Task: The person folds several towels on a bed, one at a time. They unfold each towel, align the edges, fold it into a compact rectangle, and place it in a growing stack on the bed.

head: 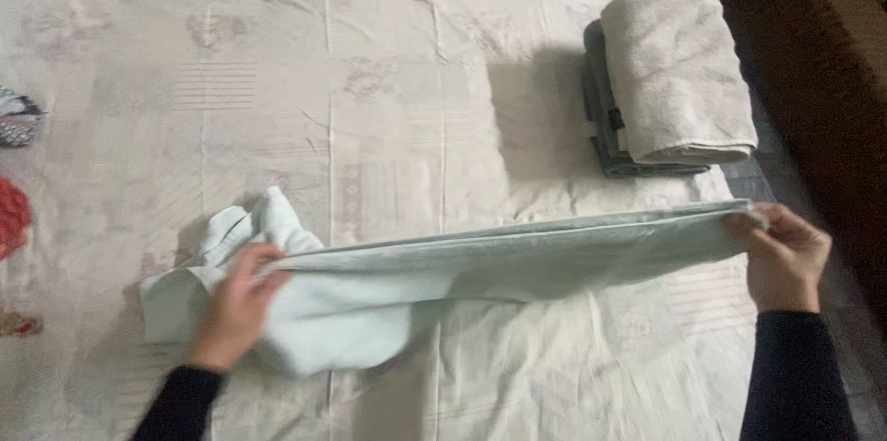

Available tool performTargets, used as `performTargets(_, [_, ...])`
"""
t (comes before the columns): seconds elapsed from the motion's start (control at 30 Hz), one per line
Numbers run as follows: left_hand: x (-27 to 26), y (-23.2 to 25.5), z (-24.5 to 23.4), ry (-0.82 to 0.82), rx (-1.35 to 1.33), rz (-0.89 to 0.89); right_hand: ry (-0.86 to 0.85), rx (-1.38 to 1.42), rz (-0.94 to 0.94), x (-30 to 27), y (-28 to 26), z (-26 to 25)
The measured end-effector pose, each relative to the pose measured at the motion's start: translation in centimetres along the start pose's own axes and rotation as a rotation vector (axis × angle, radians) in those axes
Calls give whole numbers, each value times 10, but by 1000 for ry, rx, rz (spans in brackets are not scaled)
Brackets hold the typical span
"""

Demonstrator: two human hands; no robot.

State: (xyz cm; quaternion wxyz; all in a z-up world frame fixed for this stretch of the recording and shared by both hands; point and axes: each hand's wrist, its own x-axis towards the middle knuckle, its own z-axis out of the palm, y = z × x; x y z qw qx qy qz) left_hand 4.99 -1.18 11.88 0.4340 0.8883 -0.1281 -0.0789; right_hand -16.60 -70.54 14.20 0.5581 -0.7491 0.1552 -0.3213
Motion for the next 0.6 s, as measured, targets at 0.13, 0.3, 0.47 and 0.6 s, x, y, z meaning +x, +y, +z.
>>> performTargets(0.13, [-25,27,-100,-256,394,-247,-80,-2,28,-35,-34,-3])
performTargets(0.3, [-8,75,-140,-426,661,-409,-32,-220,90,-44,-87,-30])
performTargets(0.47, [85,96,-54,-609,785,-258,19,-707,309,2,-58,-16])
performTargets(0.6, [157,56,51,-480,603,-260,-54,-779,568,57,54,31])
